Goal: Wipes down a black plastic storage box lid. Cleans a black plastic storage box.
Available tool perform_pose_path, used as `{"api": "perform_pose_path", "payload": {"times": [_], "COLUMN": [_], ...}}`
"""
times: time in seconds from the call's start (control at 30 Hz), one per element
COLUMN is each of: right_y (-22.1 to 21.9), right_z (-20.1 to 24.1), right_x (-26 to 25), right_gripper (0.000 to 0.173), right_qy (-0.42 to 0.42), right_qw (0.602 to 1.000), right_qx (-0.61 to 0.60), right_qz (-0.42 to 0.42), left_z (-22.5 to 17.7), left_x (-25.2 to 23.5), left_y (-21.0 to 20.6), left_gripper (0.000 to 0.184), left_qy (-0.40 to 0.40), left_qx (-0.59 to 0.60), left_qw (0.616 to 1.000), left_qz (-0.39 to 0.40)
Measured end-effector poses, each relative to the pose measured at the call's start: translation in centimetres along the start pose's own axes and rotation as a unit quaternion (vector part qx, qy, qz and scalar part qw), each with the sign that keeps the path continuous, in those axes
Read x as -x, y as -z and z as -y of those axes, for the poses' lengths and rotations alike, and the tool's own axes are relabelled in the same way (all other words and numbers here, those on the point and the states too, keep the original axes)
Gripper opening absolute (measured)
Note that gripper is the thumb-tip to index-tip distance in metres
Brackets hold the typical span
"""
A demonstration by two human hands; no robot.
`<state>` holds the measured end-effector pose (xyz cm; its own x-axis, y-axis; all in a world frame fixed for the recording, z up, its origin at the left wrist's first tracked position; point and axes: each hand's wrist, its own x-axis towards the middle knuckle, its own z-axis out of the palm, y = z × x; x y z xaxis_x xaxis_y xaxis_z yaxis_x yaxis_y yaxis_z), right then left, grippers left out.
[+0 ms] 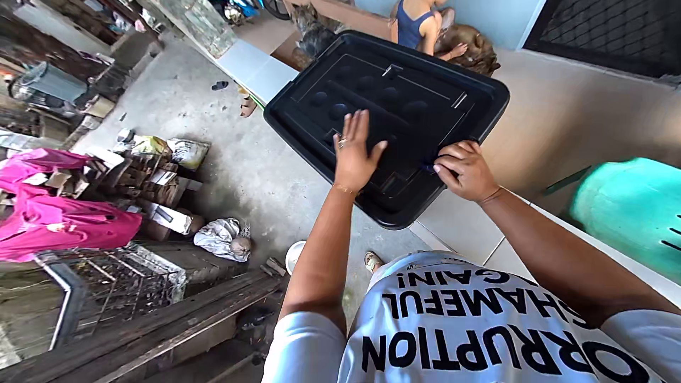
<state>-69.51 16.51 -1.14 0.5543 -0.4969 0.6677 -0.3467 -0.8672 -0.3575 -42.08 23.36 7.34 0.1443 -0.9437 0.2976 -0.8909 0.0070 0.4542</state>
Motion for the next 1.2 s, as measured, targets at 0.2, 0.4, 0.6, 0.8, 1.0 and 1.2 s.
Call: {"api": "perform_pose_path", "payload": {"times": [0.2,0.4,0.6,0.8,1.0,1.2], "right_y": [3.1,4.6,2.6,2.4,2.9,-1.2], "right_z": [-2.9,3.8,9.9,11.7,8.2,5.0], "right_x": [-1.5,-3.4,-3.6,-2.9,-4.9,-8.7], "right_gripper": [0.036,0.032,0.041,0.039,0.033,0.059], "right_qy": [-0.091,-0.162,-0.166,-0.166,-0.161,-0.177], "right_qw": [0.996,0.964,0.925,0.949,0.982,0.929], "right_qx": [0.015,0.075,0.215,0.067,-0.089,0.09], "right_qz": [0.006,0.195,0.265,0.261,0.049,0.313], "left_z": [4.1,0.1,0.1,-0.6,-3.0,-3.5], "left_x": [10.2,9.8,9.8,9.9,10.3,10.7], "left_y": [-1.1,-3.7,-4.0,-5.2,-5.5,-5.6], "left_gripper": [0.075,0.044,0.05,0.055,0.061,0.074], "left_qy": [0.39,0.325,0.335,0.329,0.311,0.29], "left_qx": [0.336,0.63,0.632,0.65,0.672,0.686], "left_qw": [0.856,0.704,0.697,0.682,0.672,0.666], "left_qz": [-0.05,-0.043,-0.059,-0.065,-0.02,0.042]}}
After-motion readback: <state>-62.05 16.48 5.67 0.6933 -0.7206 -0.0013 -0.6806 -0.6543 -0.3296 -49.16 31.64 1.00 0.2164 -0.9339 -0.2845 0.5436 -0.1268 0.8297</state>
